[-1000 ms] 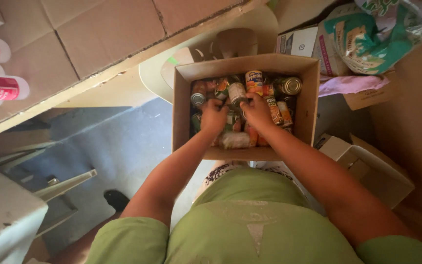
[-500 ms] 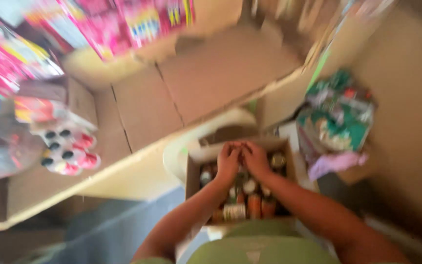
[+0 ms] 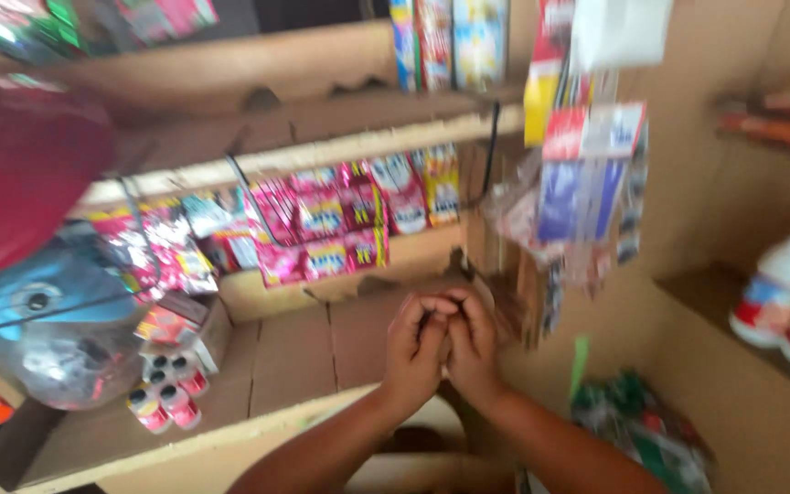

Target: Arranging and sorting canned goods on shelves in a grocery store.

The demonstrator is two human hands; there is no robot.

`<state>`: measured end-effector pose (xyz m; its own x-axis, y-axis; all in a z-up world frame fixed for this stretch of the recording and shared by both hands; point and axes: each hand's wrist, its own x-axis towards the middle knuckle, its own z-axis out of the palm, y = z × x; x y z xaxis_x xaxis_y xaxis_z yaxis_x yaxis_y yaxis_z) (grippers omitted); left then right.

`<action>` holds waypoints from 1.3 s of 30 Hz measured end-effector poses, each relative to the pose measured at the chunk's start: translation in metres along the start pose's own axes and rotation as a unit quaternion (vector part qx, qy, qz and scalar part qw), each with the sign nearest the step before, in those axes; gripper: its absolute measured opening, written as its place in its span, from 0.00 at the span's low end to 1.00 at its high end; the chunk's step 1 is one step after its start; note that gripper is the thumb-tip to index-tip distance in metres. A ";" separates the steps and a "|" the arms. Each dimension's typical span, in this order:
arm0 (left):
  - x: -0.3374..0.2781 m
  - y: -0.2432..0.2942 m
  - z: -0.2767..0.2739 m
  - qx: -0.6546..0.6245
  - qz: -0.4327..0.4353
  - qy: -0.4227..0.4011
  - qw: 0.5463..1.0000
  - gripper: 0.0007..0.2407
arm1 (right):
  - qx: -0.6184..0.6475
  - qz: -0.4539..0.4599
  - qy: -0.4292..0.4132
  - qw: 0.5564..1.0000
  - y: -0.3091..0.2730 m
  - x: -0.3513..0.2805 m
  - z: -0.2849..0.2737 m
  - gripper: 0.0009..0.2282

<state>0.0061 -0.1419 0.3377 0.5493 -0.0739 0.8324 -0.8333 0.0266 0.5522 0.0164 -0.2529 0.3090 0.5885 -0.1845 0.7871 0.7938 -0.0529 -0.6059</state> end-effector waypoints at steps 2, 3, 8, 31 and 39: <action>0.044 0.027 0.000 0.046 0.082 0.000 0.996 0.04 | -0.031 -0.072 0.011 0.997 -0.033 0.045 -0.003 0.07; 0.069 0.040 -0.001 0.016 0.082 -0.026 0.996 0.05 | -0.054 -0.098 -0.007 0.994 -0.048 0.069 -0.004 0.08; 0.198 0.069 -0.001 0.016 0.153 -0.056 0.987 0.10 | 0.111 -0.170 -0.083 0.976 -0.091 0.195 -0.002 0.09; 0.445 -0.079 0.018 0.262 -0.152 -0.074 0.950 0.47 | -0.354 -0.093 0.043 0.929 0.075 0.450 -0.045 0.52; 0.447 -0.108 0.023 0.295 -0.131 -0.119 0.939 0.38 | -0.416 -0.073 0.052 0.905 0.064 0.449 -0.043 0.55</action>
<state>0.3400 -0.2005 0.6491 0.7693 -0.2225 0.5989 -0.5998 -0.5747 0.5568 0.3249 -0.3810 0.6182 0.4343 -0.2043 0.8773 0.4461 -0.7973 -0.4065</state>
